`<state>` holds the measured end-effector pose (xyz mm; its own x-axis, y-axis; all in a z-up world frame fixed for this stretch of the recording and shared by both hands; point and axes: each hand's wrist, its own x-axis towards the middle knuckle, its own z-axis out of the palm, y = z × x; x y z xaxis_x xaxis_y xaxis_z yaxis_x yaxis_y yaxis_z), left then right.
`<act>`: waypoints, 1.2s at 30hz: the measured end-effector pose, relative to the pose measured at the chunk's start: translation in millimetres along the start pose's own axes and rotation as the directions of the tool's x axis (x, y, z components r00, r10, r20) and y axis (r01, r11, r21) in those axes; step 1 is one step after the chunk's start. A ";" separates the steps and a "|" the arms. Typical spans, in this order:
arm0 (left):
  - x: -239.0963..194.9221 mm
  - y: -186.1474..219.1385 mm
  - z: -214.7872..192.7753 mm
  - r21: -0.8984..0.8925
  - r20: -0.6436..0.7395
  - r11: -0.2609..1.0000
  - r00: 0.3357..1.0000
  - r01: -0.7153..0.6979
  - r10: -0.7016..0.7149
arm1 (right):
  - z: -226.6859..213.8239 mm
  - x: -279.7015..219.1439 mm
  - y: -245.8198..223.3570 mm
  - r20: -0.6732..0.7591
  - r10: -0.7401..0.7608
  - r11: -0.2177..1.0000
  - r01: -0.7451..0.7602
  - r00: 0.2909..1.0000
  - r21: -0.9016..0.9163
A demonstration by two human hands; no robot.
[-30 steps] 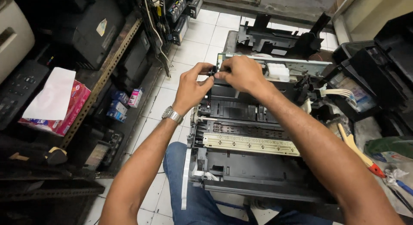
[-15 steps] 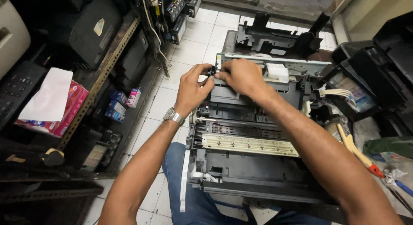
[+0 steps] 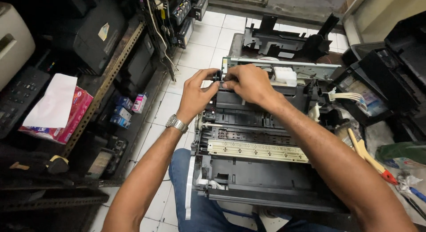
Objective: The person disassembles and reassembles internal components of an Epson L360 printer. They remove a black plastic cover, detach a metal spring, and then reinstall the spring and cover, aligning parts within the printer chassis.
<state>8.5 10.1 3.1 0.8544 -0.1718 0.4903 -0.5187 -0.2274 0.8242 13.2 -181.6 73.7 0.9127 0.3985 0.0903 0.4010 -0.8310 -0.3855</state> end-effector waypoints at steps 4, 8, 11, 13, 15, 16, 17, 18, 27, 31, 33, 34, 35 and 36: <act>-2.9 5.7 -0.8 -0.004 0.002 1.000 1.000 0.016 -0.016 | 1.0 -6.7 -2.0 -0.009 -0.012 1.000 0.012 1.000 -0.017; -2.1 9.0 -1.0 -0.005 0.003 1.000 1.000 0.015 -0.015 | -1.7 -5.8 -0.1 -0.014 -0.049 0.999 0.049 0.999 0.005; -2.0 8.3 -0.7 -0.007 -0.001 1.000 1.000 0.019 -0.019 | -1.5 -5.1 1.6 -0.019 -0.065 0.998 0.065 0.998 0.021; -1.5 6.5 -0.4 -0.005 -0.004 1.000 1.000 0.019 -0.019 | -0.3 -3.7 3.2 -0.025 -0.072 0.997 0.073 0.997 0.022; -1.2 6.0 -0.1 -0.015 -0.007 1.000 1.000 0.018 -0.018 | 1.4 -2.4 5.8 -0.024 -0.081 0.997 0.082 0.996 0.007; -2.6 8.1 0.3 -0.016 -0.006 1.000 1.000 0.021 -0.021 | 1.0 -3.0 5.6 -0.022 -0.080 0.997 0.080 0.997 0.008; -2.7 10.3 0.0 -0.008 -0.011 1.000 1.000 0.019 -0.019 | -0.4 -2.2 5.0 -0.027 -0.084 0.996 0.084 0.996 0.007; -3.0 12.6 -0.4 0.000 -0.017 1.000 1.000 0.018 -0.018 | -1.8 -1.5 4.3 -0.032 -0.089 0.996 0.089 0.996 0.006; -3.8 5.5 9.8 0.067 -0.078 0.997 0.996 -0.032 0.037 | -1.3 4.9 7.0 -0.068 -0.047 0.999 0.048 0.997 0.002; -5.2 6.7 11.5 0.063 -0.081 0.997 0.996 -0.034 0.039 | -6.7 3.4 4.3 -0.054 -0.056 0.998 0.056 0.997 0.005; -5.3 4.3 11.3 0.054 -0.092 0.997 0.994 -0.053 0.058 | -8.6 2.0 0.1 -0.060 -0.055 0.998 0.055 0.997 -0.012; -5.0 3.7 11.9 0.053 -0.092 0.997 0.994 -0.052 0.057 | -8.9 1.4 0.0 -0.059 -0.055 0.998 0.055 0.997 -0.013; -5.1 3.5 11.6 0.054 -0.093 0.997 0.994 -0.055 0.059 | -8.9 0.8 -1.0 -0.060 -0.057 0.998 0.057 0.997 -0.005; -5.3 3.5 11.3 0.054 -0.093 0.997 0.994 -0.057 0.062 | -9.1 0.1 -2.0 -0.061 -0.059 0.998 0.060 0.996 0.002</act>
<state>1.8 -0.6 0.2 0.8200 -0.0960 0.5643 -0.5672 -0.2688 0.7785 13.2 -183.4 82.8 0.8903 0.4226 0.1693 0.4546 -0.8050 -0.3811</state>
